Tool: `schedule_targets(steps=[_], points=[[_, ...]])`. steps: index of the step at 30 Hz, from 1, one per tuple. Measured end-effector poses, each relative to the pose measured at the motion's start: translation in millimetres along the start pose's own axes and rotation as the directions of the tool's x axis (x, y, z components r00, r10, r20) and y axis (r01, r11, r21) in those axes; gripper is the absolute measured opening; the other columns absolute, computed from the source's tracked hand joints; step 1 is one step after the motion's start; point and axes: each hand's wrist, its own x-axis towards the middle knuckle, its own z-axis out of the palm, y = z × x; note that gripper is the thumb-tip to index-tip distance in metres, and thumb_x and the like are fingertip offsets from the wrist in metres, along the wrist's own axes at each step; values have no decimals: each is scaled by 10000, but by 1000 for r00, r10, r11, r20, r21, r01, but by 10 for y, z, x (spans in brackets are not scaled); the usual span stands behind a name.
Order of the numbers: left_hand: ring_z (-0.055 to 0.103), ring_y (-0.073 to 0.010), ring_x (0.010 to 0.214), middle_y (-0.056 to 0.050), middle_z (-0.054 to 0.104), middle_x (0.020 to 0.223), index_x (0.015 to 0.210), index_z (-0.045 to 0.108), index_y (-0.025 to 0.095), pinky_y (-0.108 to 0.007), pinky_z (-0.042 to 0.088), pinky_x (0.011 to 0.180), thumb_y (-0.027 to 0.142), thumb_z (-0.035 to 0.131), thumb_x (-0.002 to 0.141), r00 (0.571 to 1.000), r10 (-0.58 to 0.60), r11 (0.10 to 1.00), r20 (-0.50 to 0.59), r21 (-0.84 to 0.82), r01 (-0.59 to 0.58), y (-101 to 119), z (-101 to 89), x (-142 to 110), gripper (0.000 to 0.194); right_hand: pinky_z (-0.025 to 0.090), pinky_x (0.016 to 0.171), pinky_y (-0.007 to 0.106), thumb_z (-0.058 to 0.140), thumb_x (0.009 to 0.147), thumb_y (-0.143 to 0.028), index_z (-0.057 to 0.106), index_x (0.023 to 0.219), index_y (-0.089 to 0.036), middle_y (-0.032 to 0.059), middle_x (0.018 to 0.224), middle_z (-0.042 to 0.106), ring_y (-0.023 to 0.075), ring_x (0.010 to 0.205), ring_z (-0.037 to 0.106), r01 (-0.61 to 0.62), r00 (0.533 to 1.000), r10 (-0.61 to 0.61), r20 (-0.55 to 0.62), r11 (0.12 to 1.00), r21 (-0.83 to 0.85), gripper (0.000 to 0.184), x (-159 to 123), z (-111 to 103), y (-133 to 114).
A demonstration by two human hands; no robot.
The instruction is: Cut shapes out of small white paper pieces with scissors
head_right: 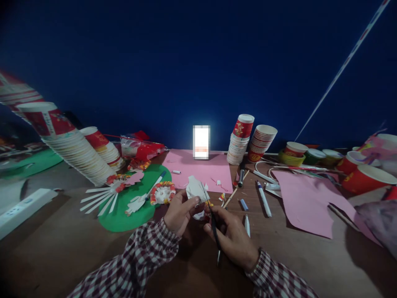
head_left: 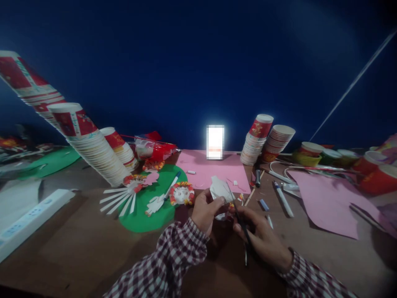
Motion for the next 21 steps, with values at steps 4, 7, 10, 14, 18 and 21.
schedule_targets(steps=[4, 7, 10, 14, 18, 21], points=[[589, -121, 618, -33, 643, 753, 818, 627, 126, -250, 496, 582, 218, 736, 569, 1000, -1, 1000, -17, 4, 2, 12, 3, 2, 287, 507, 749, 307, 543, 854, -259, 534, 1171, -183, 56, 924, 667, 196, 828, 623, 0, 1000, 0, 9, 1000, 8, 326, 0, -4, -13], [585, -120, 592, -26, 637, 721, 793, 622, 127, -242, 484, 552, 224, 743, 552, 999, -13, 1000, -42, 12, 13, 33, 9, -3, 287, 503, 767, 305, 542, 855, -257, 533, 1176, -189, 65, 977, 664, 203, 866, 622, 5, 1000, -5, 9, 1000, 26, 328, -3, -7, -9], [582, -120, 578, -27, 634, 716, 811, 618, 125, -229, 467, 518, 227, 735, 563, 999, -15, 999, -34, 28, 16, 43, 11, -8, 292, 500, 765, 302, 543, 853, -249, 534, 1178, -193, 62, 988, 664, 204, 864, 620, 4, 1000, -5, 13, 1000, 14, 330, -7, -8, 2], [571, -110, 563, -27, 621, 703, 810, 610, 112, -210, 452, 496, 222, 721, 582, 1000, -6, 999, -22, 47, 7, 24, -3, -2, 277, 497, 763, 304, 547, 850, -253, 528, 1188, -192, 59, 975, 664, 204, 857, 618, -5, 1000, 5, 9, 1000, -11, 344, -5, -7, 16], [558, -100, 536, -28, 613, 697, 840, 605, 105, -205, 448, 483, 217, 705, 606, 1000, -16, 998, -2, 65, 16, -6, -20, 14, 278, 495, 768, 308, 541, 853, -247, 528, 1186, -186, 65, 988, 659, 199, 842, 617, -7, 1000, 7, 20, 1000, -3, 338, -3, -6, 23], [549, -87, 526, -16, 607, 680, 833, 604, 111, -198, 450, 489, 210, 700, 617, 1000, -15, 998, -1, 59, 15, -17, -21, 14, 256, 495, 750, 296, 545, 853, -240, 529, 1180, -189, 55, 941, 658, 195, 834, 615, -7, 1000, 8, 16, 1000, -14, 332, -7, -6, 22]])
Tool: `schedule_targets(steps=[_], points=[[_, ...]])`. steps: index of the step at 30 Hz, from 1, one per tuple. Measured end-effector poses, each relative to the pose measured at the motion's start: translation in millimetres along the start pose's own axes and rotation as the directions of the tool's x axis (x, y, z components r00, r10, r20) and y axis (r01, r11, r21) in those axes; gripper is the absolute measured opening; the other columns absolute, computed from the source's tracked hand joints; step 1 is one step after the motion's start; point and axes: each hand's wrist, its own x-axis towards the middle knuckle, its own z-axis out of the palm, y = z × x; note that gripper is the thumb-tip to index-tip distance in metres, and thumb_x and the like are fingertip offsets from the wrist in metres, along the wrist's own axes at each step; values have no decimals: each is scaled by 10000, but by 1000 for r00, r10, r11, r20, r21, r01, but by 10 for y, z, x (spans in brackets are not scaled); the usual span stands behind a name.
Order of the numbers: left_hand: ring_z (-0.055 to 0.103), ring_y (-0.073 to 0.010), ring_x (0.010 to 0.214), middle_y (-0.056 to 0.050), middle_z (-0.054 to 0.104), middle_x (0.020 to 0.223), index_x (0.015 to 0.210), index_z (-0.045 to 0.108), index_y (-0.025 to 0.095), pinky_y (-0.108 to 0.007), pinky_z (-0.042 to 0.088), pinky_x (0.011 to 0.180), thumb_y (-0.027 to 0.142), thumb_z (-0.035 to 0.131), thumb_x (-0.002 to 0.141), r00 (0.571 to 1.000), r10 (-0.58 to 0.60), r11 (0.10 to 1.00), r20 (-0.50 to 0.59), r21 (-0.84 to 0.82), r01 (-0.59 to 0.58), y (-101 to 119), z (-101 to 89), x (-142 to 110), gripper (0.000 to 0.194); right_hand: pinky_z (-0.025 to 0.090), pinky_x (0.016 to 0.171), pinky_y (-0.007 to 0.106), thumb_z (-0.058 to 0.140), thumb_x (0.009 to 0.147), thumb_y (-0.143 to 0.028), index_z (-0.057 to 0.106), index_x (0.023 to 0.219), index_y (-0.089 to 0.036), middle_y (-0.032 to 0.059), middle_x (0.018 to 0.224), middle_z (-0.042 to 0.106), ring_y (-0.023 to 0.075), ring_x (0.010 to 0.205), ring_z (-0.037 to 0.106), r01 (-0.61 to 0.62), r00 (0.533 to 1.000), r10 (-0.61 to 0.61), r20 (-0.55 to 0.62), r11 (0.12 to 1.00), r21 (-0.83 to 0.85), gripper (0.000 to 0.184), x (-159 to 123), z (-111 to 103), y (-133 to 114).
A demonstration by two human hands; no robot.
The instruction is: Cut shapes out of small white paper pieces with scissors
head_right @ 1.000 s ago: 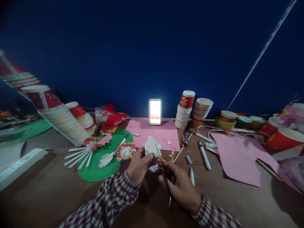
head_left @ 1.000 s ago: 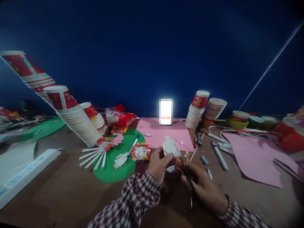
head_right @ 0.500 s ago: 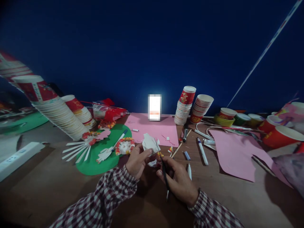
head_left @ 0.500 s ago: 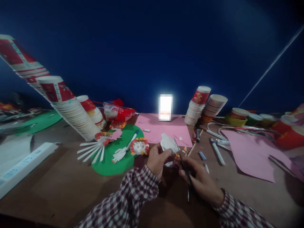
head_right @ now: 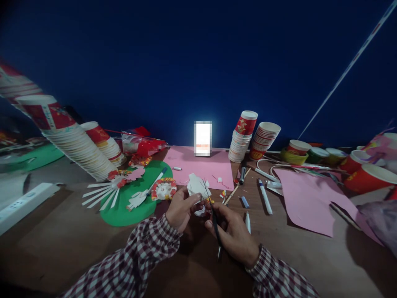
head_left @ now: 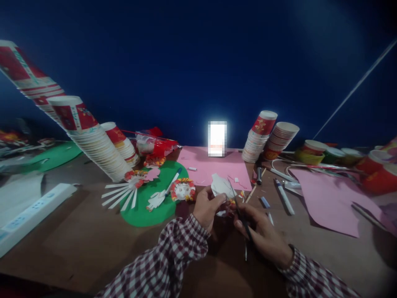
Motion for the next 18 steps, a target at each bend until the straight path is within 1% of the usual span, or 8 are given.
schedule_targets(steps=[4, 10, 14, 18], points=[[553, -83, 527, -5, 608, 660, 815, 601, 123, -193, 453, 497, 207, 698, 621, 1000, -2, 1000, -3, -18, 2, -9, 3, -14, 233, 500, 717, 275, 549, 853, -246, 532, 1179, -192, 40, 880, 653, 186, 805, 613, 3, 1000, -3, 2, 1000, 6, 331, -5, 2, 0], [561, -88, 531, 1, 612, 660, 823, 595, 126, -199, 458, 498, 209, 699, 619, 1000, -8, 1000, 5, -23, 8, -9, -2, -19, 243, 502, 744, 304, 549, 852, -268, 530, 1177, -180, 61, 928, 655, 201, 826, 615, 5, 1000, -5, -6, 1000, -2, 337, 1, 13, 39], [559, -83, 531, 4, 609, 657, 813, 590, 122, -193, 460, 499, 199, 693, 624, 1000, -6, 1000, 9, -18, 7, -4, 2, -19, 228, 494, 763, 293, 543, 858, -249, 525, 1177, -190, 60, 966, 649, 198, 858, 610, 8, 1000, -8, 5, 1000, 10, 325, 6, 10, 33], [556, -82, 525, 0, 611, 660, 827, 585, 120, -193, 459, 495, 207, 698, 618, 1000, -14, 1000, -3, -24, 14, -1, 6, -19, 254, 489, 743, 283, 540, 860, -238, 525, 1169, -200, 46, 939, 646, 192, 840, 604, 9, 1000, -9, 7, 1000, -2, 312, 9, -2, 11]])
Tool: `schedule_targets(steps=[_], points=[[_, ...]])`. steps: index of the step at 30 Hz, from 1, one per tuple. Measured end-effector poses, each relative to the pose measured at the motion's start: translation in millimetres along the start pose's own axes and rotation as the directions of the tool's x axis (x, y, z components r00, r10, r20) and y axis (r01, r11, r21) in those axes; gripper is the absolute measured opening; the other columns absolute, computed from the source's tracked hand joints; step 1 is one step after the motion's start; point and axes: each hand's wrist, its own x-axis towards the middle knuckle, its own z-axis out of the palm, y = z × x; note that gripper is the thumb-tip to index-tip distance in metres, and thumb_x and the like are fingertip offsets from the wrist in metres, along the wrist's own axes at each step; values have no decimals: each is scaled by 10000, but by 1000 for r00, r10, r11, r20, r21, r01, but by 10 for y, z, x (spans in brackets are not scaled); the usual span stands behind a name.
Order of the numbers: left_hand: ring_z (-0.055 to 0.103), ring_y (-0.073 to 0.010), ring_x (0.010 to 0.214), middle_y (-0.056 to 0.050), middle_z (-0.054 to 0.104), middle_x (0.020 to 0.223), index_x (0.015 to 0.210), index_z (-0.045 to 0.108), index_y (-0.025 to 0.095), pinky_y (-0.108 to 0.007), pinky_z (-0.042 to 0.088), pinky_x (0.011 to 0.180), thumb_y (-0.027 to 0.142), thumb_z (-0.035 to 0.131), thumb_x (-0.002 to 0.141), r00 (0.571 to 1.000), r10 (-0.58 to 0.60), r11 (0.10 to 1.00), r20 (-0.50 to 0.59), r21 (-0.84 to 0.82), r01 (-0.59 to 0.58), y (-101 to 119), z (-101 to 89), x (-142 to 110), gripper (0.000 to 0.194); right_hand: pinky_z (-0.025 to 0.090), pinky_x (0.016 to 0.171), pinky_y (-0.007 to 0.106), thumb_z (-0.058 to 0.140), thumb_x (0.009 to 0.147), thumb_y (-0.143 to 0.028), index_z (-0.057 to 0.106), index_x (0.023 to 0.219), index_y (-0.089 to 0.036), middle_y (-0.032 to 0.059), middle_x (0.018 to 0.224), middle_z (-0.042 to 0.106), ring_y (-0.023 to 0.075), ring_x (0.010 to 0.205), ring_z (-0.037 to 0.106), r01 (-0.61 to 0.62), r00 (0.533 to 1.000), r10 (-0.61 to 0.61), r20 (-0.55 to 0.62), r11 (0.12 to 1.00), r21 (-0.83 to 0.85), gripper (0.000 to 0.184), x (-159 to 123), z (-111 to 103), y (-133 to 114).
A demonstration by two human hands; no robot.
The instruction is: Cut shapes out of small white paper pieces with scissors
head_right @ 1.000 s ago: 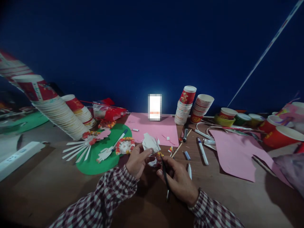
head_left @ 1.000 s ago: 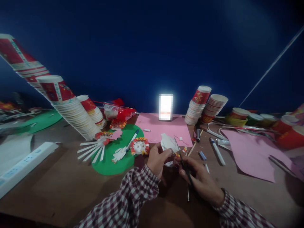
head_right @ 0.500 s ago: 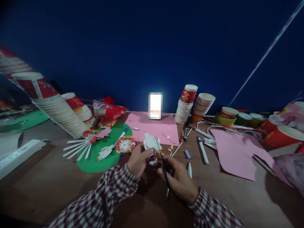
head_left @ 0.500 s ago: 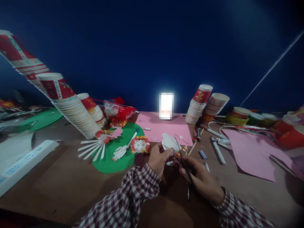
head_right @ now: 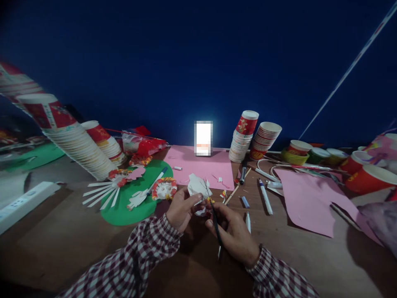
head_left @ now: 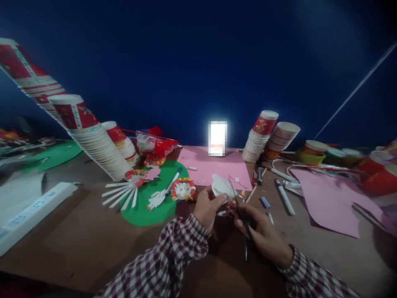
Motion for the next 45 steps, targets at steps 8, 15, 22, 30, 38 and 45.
schedule_targets(steps=[8, 15, 22, 30, 38, 45], points=[[554, -80, 524, 1, 608, 660, 823, 578, 120, -196, 458, 495, 220, 704, 620, 1000, -6, 1000, 11, -1, 6, -7, -10, 12, 259, 483, 737, 292, 539, 864, -261, 527, 1154, -194, 46, 911, 634, 186, 810, 591, -3, 1000, 3, 10, 1000, 8, 298, 5, 2, 13], [563, -86, 519, 4, 606, 647, 823, 572, 120, -197, 457, 489, 216, 703, 618, 1000, -11, 1000, 13, -1, 11, -11, -6, 2, 262, 487, 735, 293, 541, 861, -269, 529, 1159, -199, 42, 912, 638, 186, 808, 595, -10, 1000, 10, 4, 1000, 8, 307, 0, 8, 12], [573, -90, 532, -3, 615, 659, 820, 576, 124, -195, 460, 498, 219, 700, 620, 1000, -12, 1000, 19, 8, 12, -1, -8, -1, 254, 498, 718, 297, 536, 860, -289, 540, 1160, -190, 38, 845, 641, 196, 790, 602, -9, 1000, 9, -2, 1000, -10, 316, 6, 8, 7], [556, -90, 529, -7, 607, 676, 827, 587, 119, -207, 470, 485, 224, 711, 606, 1000, -15, 1000, 12, 21, 15, -4, -10, 4, 274, 490, 793, 315, 555, 853, -259, 508, 1214, -196, 72, 1016, 652, 200, 873, 611, 18, 1000, -18, -17, 1000, -5, 369, -13, 9, 42], [559, -86, 536, -6, 610, 677, 827, 596, 121, -199, 469, 489, 220, 711, 611, 1000, -15, 999, 15, 29, 14, 23, -15, -1, 264, 490, 796, 327, 541, 862, -297, 521, 1213, -196, 80, 1035, 650, 220, 912, 607, 7, 1000, -7, -7, 1000, -18, 366, -5, -11, 7], [560, -83, 530, -1, 615, 675, 813, 591, 125, -193, 464, 486, 200, 713, 600, 1000, -29, 1000, 13, 5, 29, 40, 11, -14, 257, 496, 721, 306, 533, 864, -314, 524, 1201, -198, 51, 878, 640, 204, 811, 600, -1, 1000, 1, -10, 1000, -19, 357, -16, -12, -2]])
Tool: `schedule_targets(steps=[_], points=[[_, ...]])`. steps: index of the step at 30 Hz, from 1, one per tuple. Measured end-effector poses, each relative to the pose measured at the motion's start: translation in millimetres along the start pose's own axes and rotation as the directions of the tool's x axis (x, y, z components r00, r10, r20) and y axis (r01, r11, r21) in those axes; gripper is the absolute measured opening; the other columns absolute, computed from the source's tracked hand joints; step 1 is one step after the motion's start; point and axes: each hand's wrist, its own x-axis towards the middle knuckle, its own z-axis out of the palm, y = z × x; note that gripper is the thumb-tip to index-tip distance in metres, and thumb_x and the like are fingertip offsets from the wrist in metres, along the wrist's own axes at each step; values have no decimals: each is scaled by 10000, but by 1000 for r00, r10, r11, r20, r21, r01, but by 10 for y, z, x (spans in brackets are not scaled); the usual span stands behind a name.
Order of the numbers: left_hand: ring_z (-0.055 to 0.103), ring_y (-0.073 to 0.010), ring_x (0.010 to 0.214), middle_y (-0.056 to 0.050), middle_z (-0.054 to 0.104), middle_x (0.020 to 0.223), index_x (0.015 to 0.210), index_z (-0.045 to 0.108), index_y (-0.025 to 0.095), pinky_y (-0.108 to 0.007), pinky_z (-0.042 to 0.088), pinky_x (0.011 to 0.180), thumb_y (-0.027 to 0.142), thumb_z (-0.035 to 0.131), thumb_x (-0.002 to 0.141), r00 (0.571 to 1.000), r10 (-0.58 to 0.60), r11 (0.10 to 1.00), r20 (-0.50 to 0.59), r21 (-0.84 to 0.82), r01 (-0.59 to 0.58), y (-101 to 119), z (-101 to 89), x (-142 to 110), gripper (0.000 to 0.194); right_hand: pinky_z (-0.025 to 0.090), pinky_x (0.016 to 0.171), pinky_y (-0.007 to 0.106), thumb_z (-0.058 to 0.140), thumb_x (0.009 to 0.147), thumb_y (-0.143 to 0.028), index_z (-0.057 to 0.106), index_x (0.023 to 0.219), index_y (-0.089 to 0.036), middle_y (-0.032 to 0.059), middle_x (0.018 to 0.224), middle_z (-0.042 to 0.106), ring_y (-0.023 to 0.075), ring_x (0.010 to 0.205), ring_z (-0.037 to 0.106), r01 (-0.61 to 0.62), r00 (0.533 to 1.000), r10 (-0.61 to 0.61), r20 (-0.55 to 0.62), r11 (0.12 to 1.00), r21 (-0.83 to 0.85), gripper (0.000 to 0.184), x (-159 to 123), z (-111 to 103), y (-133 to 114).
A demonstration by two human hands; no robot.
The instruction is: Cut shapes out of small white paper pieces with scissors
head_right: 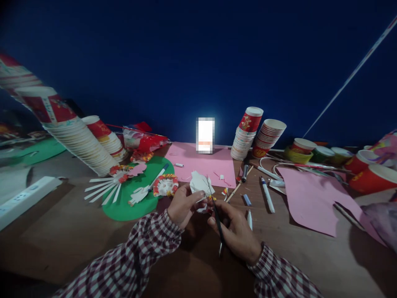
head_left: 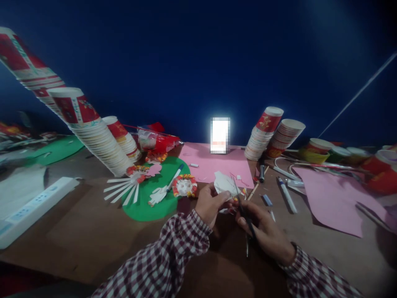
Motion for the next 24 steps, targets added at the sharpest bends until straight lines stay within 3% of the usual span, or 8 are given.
schedule_targets(steps=[24], points=[[558, -92, 518, -5, 623, 665, 806, 604, 127, -205, 457, 476, 208, 695, 598, 1000, 13, 999, -8, 38, -12, -39, -12, 28, 240, 505, 754, 331, 537, 857, -323, 524, 1208, -195, 63, 906, 651, 223, 851, 605, -5, 1000, 5, -2, 1000, 19, 374, -1, 4, 15]])
